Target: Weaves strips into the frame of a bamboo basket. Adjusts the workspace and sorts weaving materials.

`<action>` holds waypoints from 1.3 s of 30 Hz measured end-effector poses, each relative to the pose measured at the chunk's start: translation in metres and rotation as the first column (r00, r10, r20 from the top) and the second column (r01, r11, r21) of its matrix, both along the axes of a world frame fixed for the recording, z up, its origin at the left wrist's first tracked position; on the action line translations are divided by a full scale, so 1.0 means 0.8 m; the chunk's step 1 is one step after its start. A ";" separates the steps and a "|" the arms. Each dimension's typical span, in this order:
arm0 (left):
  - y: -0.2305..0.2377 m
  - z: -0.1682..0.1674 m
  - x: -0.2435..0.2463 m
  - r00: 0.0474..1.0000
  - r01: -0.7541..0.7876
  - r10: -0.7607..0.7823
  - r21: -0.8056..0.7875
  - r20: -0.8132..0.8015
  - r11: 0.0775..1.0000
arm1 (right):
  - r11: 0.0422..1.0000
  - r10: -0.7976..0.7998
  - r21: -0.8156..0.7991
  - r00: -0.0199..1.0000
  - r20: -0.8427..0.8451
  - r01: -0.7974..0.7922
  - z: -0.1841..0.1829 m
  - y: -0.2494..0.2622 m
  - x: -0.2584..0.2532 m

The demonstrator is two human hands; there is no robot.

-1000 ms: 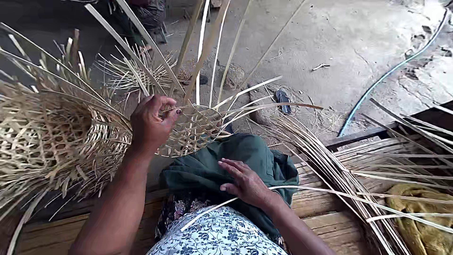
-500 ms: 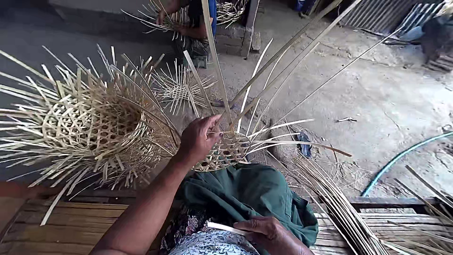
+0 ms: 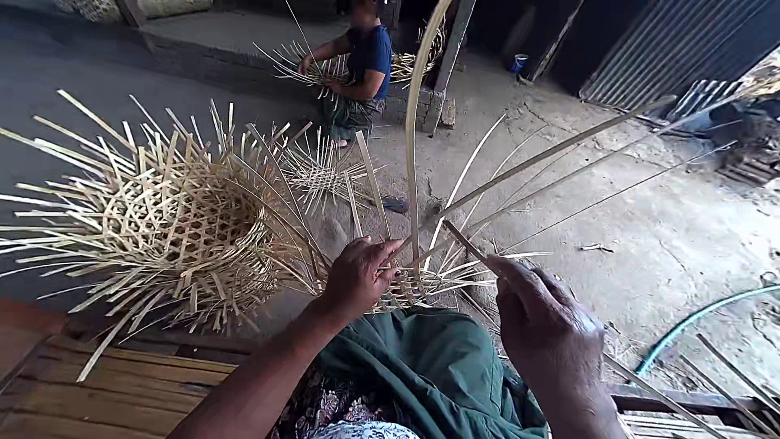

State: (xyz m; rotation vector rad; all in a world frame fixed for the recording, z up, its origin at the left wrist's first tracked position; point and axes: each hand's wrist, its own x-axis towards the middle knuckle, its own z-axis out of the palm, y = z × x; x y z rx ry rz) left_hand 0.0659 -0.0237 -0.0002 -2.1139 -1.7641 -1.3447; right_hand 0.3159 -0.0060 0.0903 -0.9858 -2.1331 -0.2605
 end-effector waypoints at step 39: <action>0.007 0.088 -0.034 0.988 0.129 -0.091 -0.334 0.127 0.934 | 0.936 0.302 -0.198 0.953 0.032 -0.291 -0.046 0.035 -0.096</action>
